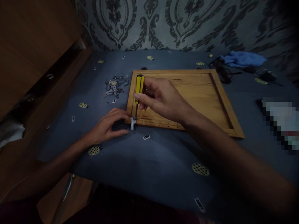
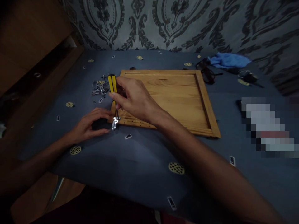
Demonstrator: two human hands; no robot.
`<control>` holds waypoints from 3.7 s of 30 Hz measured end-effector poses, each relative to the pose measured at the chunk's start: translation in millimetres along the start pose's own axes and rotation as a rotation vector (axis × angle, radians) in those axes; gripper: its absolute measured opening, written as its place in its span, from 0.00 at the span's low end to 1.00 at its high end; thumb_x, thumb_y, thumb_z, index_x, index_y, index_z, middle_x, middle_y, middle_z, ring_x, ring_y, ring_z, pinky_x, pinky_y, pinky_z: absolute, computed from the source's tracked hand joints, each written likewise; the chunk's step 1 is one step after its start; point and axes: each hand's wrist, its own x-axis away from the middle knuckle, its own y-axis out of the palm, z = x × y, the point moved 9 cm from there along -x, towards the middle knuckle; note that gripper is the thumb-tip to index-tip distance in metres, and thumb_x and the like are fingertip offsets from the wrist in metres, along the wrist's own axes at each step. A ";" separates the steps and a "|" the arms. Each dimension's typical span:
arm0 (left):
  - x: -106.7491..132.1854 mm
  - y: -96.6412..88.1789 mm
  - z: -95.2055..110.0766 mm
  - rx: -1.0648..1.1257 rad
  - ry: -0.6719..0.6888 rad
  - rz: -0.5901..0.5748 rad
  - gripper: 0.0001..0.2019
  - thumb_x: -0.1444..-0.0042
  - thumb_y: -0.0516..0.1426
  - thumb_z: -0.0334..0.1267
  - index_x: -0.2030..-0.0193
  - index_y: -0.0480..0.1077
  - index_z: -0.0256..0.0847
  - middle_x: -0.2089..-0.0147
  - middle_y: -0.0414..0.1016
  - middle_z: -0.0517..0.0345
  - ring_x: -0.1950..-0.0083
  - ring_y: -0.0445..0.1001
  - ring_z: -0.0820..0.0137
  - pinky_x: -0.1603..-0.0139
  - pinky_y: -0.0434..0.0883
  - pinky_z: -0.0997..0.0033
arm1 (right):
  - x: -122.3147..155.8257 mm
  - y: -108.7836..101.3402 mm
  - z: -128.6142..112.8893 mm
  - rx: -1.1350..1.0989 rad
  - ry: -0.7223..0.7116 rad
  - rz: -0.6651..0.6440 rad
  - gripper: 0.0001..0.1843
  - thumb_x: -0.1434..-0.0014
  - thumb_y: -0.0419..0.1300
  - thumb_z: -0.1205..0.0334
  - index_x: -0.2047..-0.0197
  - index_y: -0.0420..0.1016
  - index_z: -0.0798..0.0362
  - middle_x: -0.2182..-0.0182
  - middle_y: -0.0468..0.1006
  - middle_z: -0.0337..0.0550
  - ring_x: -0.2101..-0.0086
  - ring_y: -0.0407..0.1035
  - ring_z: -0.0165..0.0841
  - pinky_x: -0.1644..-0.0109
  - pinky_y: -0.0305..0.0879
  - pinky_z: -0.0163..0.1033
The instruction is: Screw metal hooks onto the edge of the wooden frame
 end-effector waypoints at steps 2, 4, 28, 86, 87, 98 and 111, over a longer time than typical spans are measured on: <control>2.2 1.0 4.0 0.005 0.044 -0.021 0.17 0.33 0.63 0.45 0.42 0.73 0.41 0.40 0.79 0.47 0.35 0.75 0.59 0.33 0.73 0.54 | 0.0 -0.6 0.1 -0.001 0.008 0.007 0.13 0.34 0.68 0.59 0.66 0.68 0.49 0.69 0.74 0.37 0.73 0.73 0.31 0.69 0.73 0.40; 4.2 2.6 5.8 -0.009 0.082 -0.037 0.19 0.32 0.63 0.43 0.37 0.72 0.41 0.37 0.78 0.46 0.33 0.74 0.60 0.31 0.73 0.53 | 0.0 -0.4 -0.9 -0.001 0.005 0.005 0.13 0.35 0.68 0.59 0.66 0.68 0.49 0.69 0.73 0.37 0.74 0.73 0.31 0.69 0.73 0.40; 15.2 15.5 8.9 -0.397 0.197 -0.054 0.23 0.27 0.56 0.42 0.28 0.65 0.47 0.33 0.76 0.52 0.27 0.70 0.61 0.32 0.75 0.53 | -0.1 -1.3 -3.7 0.053 0.011 0.015 0.10 0.35 0.65 0.66 0.66 0.68 0.50 0.71 0.74 0.37 0.72 0.73 0.32 0.68 0.71 0.40; 12.6 17.7 8.4 -0.418 0.190 -0.007 0.19 0.26 0.55 0.46 0.34 0.71 0.44 0.39 0.81 0.51 0.30 0.73 0.58 0.37 0.76 0.54 | 6.8 18.7 -24.4 -0.107 0.008 -0.106 0.13 0.35 0.67 0.66 0.69 0.68 0.50 0.70 0.75 0.36 0.71 0.74 0.29 0.66 0.77 0.37; 12.5 17.7 8.9 -0.421 0.194 -0.006 0.19 0.26 0.55 0.46 0.34 0.71 0.44 0.39 0.81 0.51 0.30 0.73 0.59 0.37 0.76 0.55 | 6.7 18.6 -22.7 -0.118 0.014 -0.092 0.14 0.36 0.68 0.65 0.69 0.68 0.50 0.69 0.75 0.36 0.72 0.74 0.29 0.67 0.77 0.37; 12.8 17.6 10.6 -0.424 0.211 0.002 0.18 0.27 0.56 0.45 0.35 0.71 0.42 0.38 0.80 0.52 0.30 0.73 0.58 0.38 0.77 0.55 | 6.8 18.4 -25.2 -0.124 0.004 -0.154 0.09 0.35 0.67 0.68 0.65 0.71 0.50 0.69 0.76 0.36 0.71 0.75 0.29 0.67 0.76 0.37; 13.3 17.9 9.9 -0.411 0.215 0.024 0.18 0.27 0.55 0.45 0.35 0.71 0.43 0.38 0.80 0.52 0.30 0.73 0.59 0.36 0.77 0.55 | 10.6 7.4 -24.1 -0.058 -0.084 0.170 0.16 0.38 0.71 0.51 0.67 0.69 0.48 0.67 0.75 0.38 0.69 0.70 0.32 0.71 0.72 0.37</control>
